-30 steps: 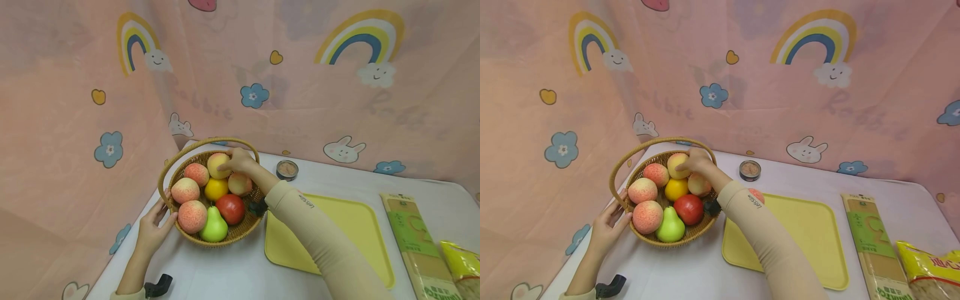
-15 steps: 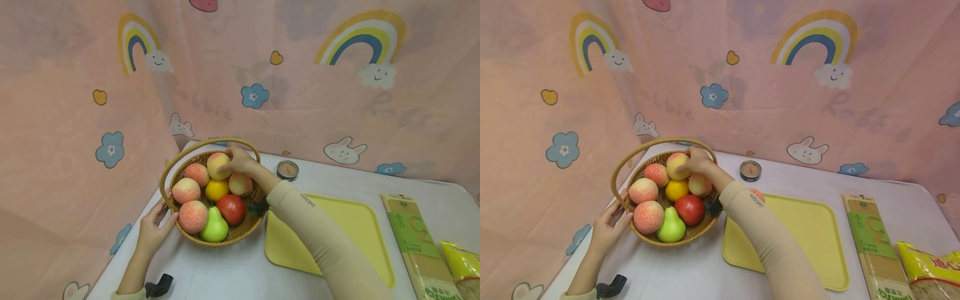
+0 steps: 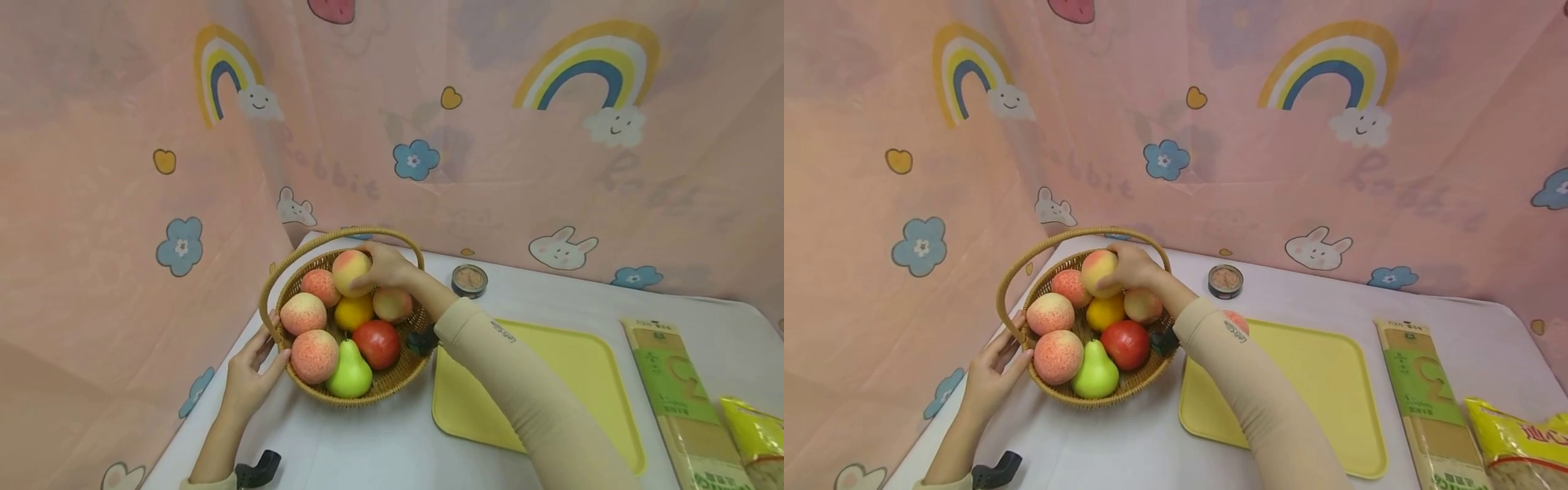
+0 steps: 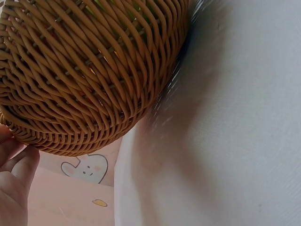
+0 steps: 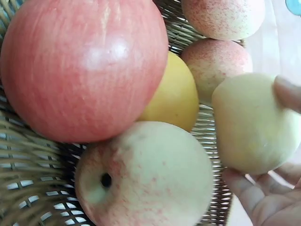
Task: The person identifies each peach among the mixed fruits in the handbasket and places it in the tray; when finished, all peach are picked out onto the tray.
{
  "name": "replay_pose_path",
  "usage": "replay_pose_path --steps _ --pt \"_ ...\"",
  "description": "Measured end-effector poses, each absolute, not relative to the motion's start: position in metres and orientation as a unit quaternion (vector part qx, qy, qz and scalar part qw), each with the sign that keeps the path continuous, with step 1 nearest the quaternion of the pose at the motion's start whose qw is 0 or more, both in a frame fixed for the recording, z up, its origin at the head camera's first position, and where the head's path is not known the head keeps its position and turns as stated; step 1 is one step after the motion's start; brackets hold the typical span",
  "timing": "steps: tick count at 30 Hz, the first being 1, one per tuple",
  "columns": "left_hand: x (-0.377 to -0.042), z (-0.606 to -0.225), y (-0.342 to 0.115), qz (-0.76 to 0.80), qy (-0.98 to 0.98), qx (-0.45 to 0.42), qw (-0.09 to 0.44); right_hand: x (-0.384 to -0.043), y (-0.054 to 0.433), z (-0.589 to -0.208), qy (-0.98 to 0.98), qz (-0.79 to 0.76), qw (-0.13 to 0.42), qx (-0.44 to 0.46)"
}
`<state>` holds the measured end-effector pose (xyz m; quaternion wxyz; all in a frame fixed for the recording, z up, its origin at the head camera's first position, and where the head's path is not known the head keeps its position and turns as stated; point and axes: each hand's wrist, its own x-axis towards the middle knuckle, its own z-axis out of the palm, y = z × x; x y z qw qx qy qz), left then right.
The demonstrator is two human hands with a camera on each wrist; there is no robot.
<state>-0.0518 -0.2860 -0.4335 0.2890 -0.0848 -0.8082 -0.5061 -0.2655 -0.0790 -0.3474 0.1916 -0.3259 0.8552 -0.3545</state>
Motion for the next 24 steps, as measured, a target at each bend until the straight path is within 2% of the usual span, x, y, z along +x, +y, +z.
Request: replay_pose_path --steps 12,19,24 --pt "-0.05 -0.434 -0.285 -0.504 -0.812 -0.073 0.285 -0.239 -0.056 -0.316 0.783 -0.385 0.214 -0.438" --pt "-0.049 -0.434 -0.285 -0.496 -0.82 -0.064 0.279 -0.217 -0.016 -0.311 0.739 -0.449 0.249 -0.435" --pt "-0.049 -0.435 -0.286 -0.49 -0.824 -0.072 0.277 -0.205 0.025 -0.314 0.732 -0.485 0.22 -0.425"
